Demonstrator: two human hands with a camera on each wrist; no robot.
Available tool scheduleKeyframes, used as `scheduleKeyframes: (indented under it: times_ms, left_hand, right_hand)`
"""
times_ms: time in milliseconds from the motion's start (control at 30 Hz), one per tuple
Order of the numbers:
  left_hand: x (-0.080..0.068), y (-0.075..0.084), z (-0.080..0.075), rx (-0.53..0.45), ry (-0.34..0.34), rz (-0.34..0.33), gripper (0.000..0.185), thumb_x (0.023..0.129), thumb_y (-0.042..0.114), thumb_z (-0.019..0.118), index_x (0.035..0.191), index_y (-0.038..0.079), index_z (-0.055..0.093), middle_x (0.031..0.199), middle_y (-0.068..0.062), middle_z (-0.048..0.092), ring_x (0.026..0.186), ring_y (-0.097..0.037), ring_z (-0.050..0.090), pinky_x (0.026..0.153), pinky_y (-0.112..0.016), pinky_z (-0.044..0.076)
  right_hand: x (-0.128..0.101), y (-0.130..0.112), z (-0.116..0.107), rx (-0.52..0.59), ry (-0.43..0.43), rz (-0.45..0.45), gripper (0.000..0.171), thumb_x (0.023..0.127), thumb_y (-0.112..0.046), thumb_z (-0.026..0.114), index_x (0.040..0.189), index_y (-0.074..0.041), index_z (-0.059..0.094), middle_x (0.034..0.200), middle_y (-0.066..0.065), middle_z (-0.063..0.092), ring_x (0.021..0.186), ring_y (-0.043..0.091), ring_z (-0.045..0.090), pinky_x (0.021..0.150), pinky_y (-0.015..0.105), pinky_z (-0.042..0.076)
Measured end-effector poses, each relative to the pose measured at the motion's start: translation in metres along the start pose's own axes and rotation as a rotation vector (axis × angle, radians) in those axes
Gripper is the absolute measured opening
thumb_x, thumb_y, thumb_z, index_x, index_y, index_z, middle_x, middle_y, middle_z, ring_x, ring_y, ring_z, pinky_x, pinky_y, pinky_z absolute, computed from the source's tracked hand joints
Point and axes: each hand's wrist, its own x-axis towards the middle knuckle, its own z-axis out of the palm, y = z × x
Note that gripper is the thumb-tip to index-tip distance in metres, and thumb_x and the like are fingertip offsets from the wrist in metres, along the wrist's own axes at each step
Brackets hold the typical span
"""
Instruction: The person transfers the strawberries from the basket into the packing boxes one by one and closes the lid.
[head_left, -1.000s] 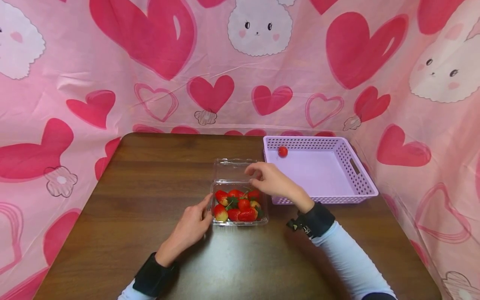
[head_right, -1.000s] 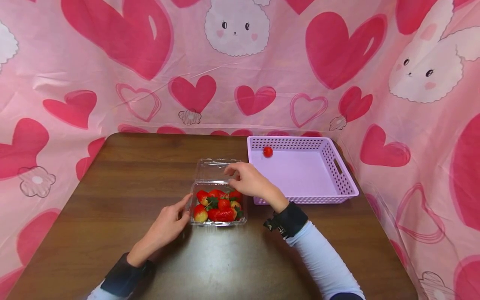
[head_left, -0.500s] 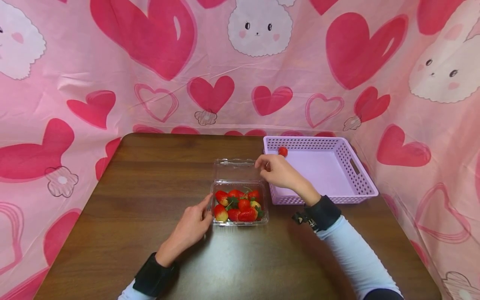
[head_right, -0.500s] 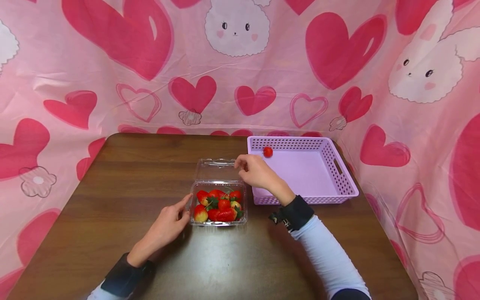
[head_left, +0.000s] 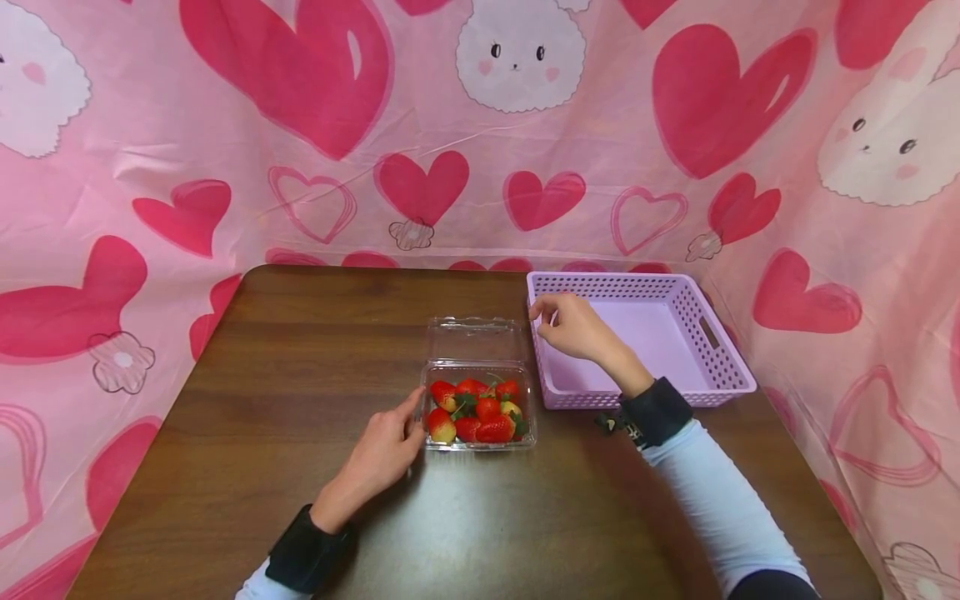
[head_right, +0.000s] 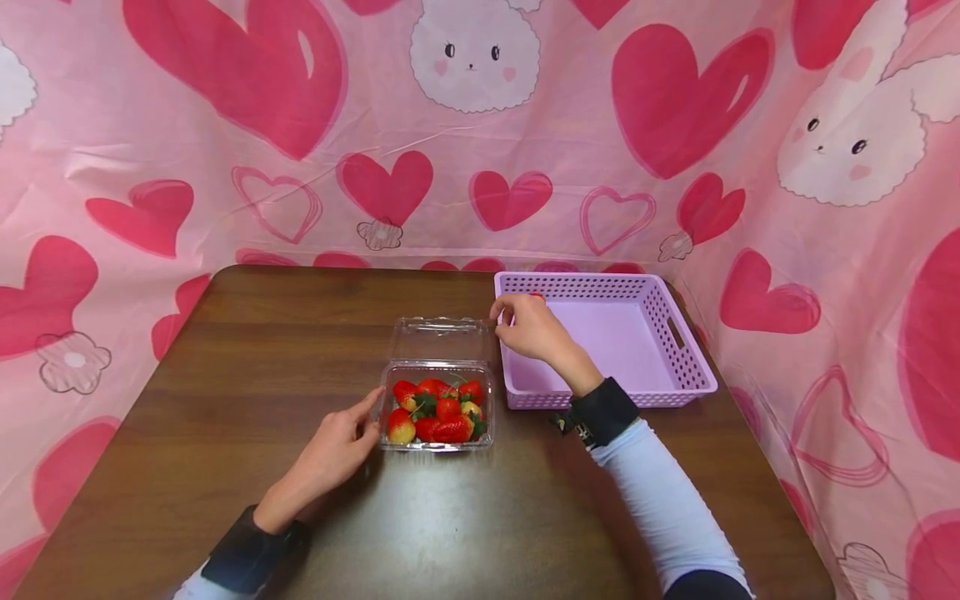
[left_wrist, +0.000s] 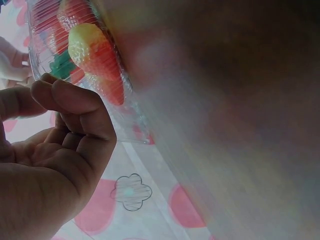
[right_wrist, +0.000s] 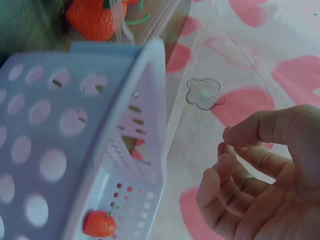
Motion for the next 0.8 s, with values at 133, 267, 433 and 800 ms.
scheduleKeyframes:
  times_ms: [133,267,433,800]
  left_hand:
    - [0.000,0.000,0.000,-0.002,0.001,0.002,0.063,0.101,0.007,0.065,0.159,0.001,0.043,0.062,-0.002,0.049,0.048,-0.018,0.047,0.046,-0.026,0.041]
    - [0.000,-0.001,0.000,-0.005,0.000,0.004,0.063,0.101,0.007,0.065,0.159,0.001,0.043,0.062,-0.003,0.049,0.048,-0.018,0.047,0.047,-0.026,0.042]
    - [0.000,-0.001,0.000,-0.013,-0.010,-0.004,0.064,0.101,0.007,0.065,0.160,0.002,0.042,0.062,-0.003,0.049,0.048,-0.019,0.047,0.048,-0.026,0.042]
    - [-0.001,-0.001,0.000,-0.027,-0.020,-0.005,0.065,0.101,0.008,0.065,0.161,0.002,0.041,0.062,-0.004,0.051,0.048,-0.019,0.049,0.049,-0.026,0.044]
  right_hand:
    - [0.002,0.006,-0.006,-0.013,0.033,0.046,0.016,0.087,0.000,0.061,0.098,0.000,0.073,0.079,0.007,0.064,0.072,0.025,0.057,0.065,0.038,0.044]
    - [0.004,0.013,-0.010,-0.015,0.060,0.086,0.017,0.087,-0.001,0.061,0.099,0.002,0.073,0.080,0.009,0.065,0.075,0.027,0.058,0.069,0.039,0.045]
    - [0.006,0.020,-0.015,-0.034,0.082,0.106,0.016,0.088,-0.002,0.061,0.099,0.002,0.073,0.085,0.012,0.070,0.078,0.028,0.062,0.072,0.040,0.047]
    - [0.011,0.026,-0.027,-0.048,0.090,0.156,0.011,0.089,-0.005,0.066,0.096,-0.001,0.074,0.086,0.013,0.070,0.081,0.030,0.063,0.070,0.040,0.047]
